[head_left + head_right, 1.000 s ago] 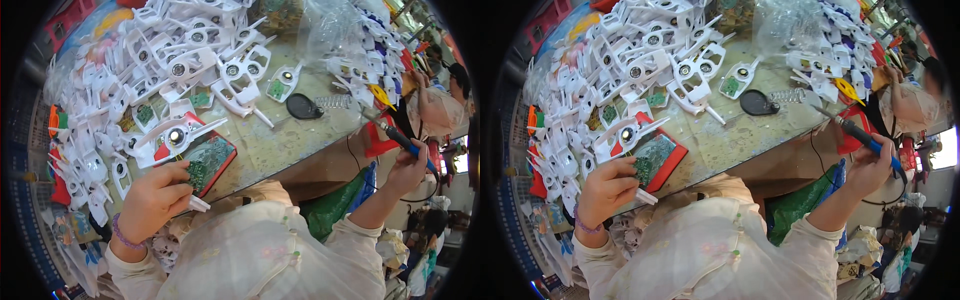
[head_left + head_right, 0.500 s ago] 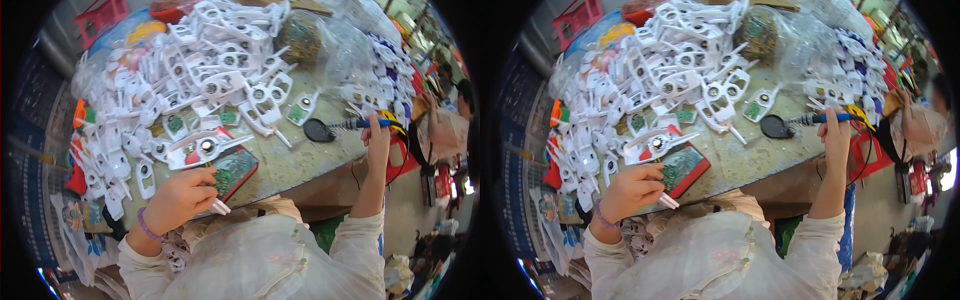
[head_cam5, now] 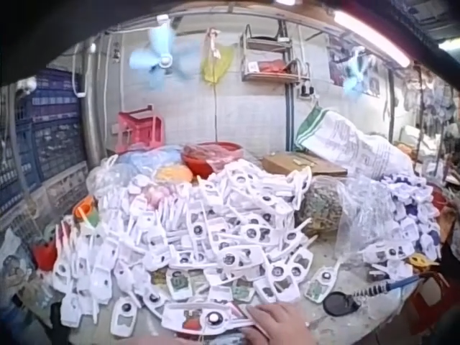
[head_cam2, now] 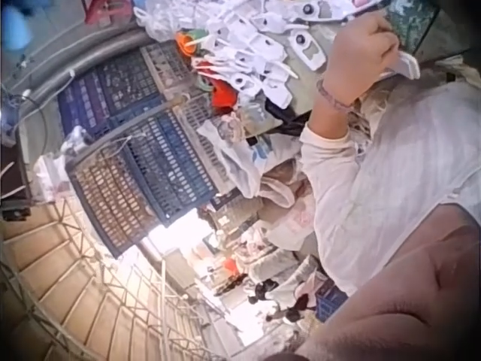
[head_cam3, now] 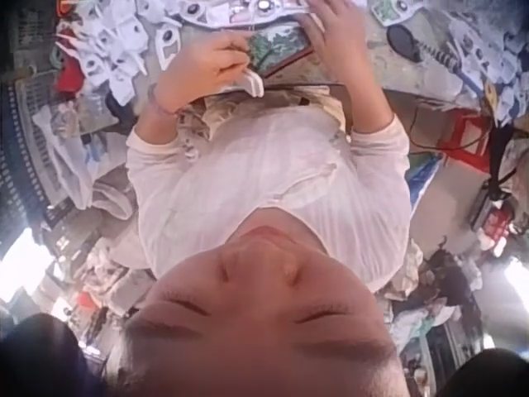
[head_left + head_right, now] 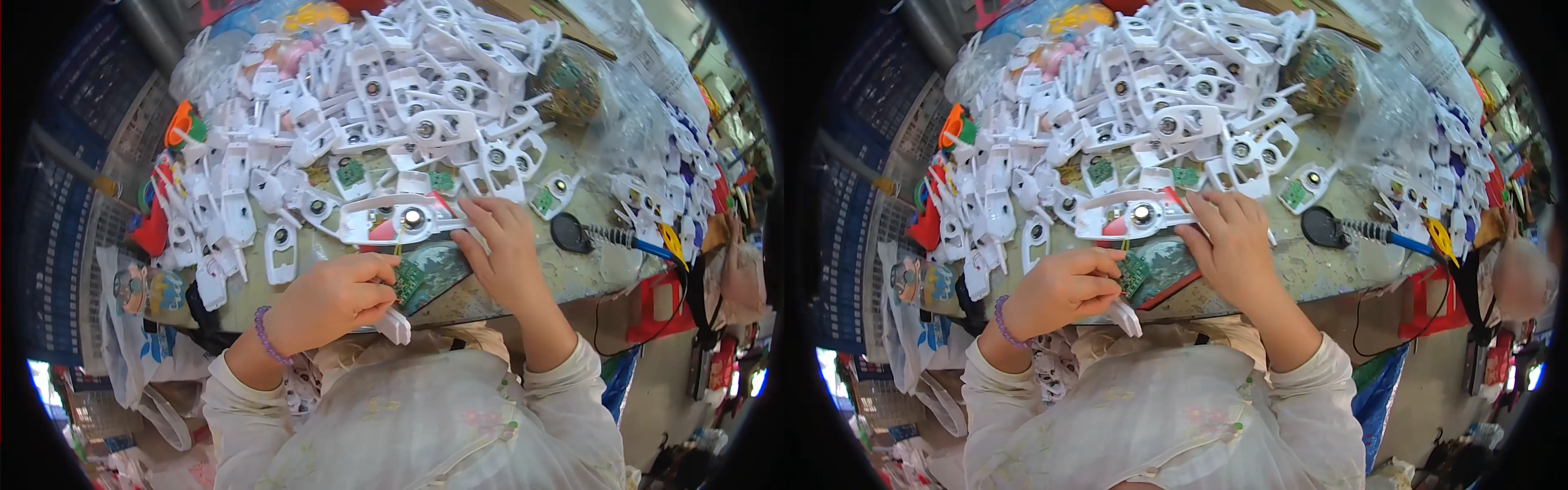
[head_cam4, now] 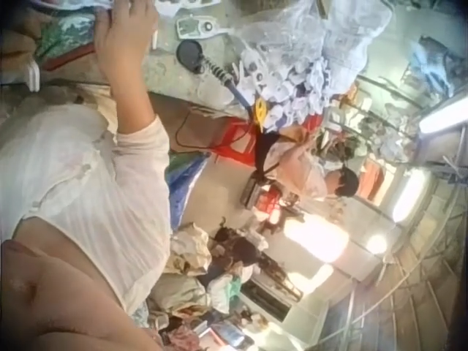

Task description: Soldering electronic components and wires onto small circuit boards for toy assembly.

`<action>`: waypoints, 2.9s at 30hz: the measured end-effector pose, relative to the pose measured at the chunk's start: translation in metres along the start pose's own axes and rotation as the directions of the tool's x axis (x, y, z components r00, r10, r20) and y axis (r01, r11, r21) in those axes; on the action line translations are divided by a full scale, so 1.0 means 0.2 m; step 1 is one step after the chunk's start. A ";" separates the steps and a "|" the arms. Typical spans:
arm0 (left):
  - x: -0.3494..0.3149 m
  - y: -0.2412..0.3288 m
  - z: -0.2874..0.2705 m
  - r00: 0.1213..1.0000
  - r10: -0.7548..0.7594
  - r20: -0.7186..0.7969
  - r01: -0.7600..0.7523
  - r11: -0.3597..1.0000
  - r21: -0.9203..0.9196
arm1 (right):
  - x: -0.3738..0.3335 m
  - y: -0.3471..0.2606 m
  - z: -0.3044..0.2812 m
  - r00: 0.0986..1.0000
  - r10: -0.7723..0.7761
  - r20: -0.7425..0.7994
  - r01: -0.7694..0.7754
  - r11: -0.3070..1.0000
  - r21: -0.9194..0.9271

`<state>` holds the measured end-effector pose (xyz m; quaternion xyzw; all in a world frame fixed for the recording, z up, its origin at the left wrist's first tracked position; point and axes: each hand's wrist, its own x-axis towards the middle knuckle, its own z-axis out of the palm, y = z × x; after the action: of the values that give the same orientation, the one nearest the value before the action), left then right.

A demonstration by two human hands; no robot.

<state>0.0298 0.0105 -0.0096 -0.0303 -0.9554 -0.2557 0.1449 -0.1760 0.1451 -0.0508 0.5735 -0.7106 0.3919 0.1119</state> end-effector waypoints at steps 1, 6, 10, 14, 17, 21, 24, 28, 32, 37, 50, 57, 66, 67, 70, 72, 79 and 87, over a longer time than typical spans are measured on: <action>-0.02 0.00 0.00 1.000 -0.009 -0.019 0.009 1.000 -0.003 | 0.01 0.01 0.02 0.994 -0.058 0.090 0.068 0.991 -0.115; -0.17 -0.02 -0.01 0.989 -0.033 -0.143 0.044 0.996 0.073 | 0.07 -0.14 0.02 0.987 -0.135 0.084 0.139 0.989 -0.040; -0.34 0.00 -0.05 0.975 -0.165 -0.147 0.176 0.983 0.061 | 0.06 -0.28 0.11 0.937 -0.348 -0.037 0.350 0.931 0.103; -0.53 0.01 0.00 0.926 -0.286 -0.244 0.311 0.948 0.071 | -0.02 -0.39 0.22 0.856 -0.515 -0.041 0.512 0.836 0.196; -0.65 -0.01 0.05 0.879 -0.320 -0.353 0.369 0.926 0.078 | -0.05 -0.44 0.23 0.798 -0.603 -0.006 0.595 0.785 0.172; -0.72 -0.02 0.11 0.819 -0.352 -0.453 0.434 0.897 0.088 | -0.09 -0.48 0.26 0.770 -0.638 0.030 0.626 0.764 0.157; -0.75 -0.02 0.18 0.777 -0.414 -0.474 0.487 0.873 0.036 | -0.14 -0.52 0.31 0.727 -0.682 0.070 0.667 0.727 0.162; -0.77 -0.03 0.23 0.764 -0.441 -0.471 0.503 0.864 0.008 | -0.21 -0.53 0.37 0.708 -0.699 0.103 0.679 0.713 0.176; -0.83 -0.06 0.28 0.685 -0.534 -0.496 0.514 0.836 -0.192 | -0.28 -0.55 0.43 0.677 -0.715 0.176 0.682 0.699 0.214; -0.73 -0.10 0.27 0.364 -0.830 -0.422 0.572 0.557 -0.602 | -0.29 -0.59 0.45 0.625 -0.717 0.307 0.682 0.694 0.232; -0.67 -0.09 0.15 0.486 -0.873 0.046 0.360 0.152 -0.921 | -0.29 -0.55 0.35 0.605 -0.786 0.125 0.617 0.562 0.551; -1.80 0.04 0.10 0.492 -0.860 -0.132 0.061 0.185 -0.981 | -0.34 -0.37 0.29 0.722 -0.688 0.075 0.516 0.607 0.605; -2.59 -0.23 1.39 -0.527 -0.804 0.275 -0.127 -0.245 -0.961 | -0.40 -0.38 0.31 0.724 -0.664 0.188 0.371 0.604 0.705; -2.63 -0.25 1.45 -0.681 -0.716 0.155 -0.047 -0.168 -0.985 | -0.40 -0.39 0.31 0.705 -0.678 0.208 0.349 0.587 0.730; -2.44 -0.37 1.38 -0.763 -0.636 -0.116 0.498 -0.464 -0.732 | -0.40 -0.37 0.32 0.738 -0.635 0.226 0.333 0.636 0.696; -2.38 -0.41 1.35 -0.801 -0.539 -0.262 0.563 -0.528 -0.636 | -0.43 -0.37 0.33 0.756 -0.619 0.211 0.338 0.646 0.684; -1.54 -0.44 0.66 -0.395 -0.145 -0.907 0.854 0.305 -0.421 | -0.44 -0.33 0.33 0.786 -0.584 0.204 0.298 0.646 0.703; -0.62 -0.16 0.10 0.715 -0.419 -0.560 0.674 0.625 0.393 | -0.45 -0.32 0.31 0.796 -0.581 0.171 0.307 0.631 0.712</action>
<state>0.1398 -0.0055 -0.0778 0.3694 -0.8922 0.0108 0.2595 -0.0720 0.1661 -0.1204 0.8004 -0.3675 0.4519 -0.1418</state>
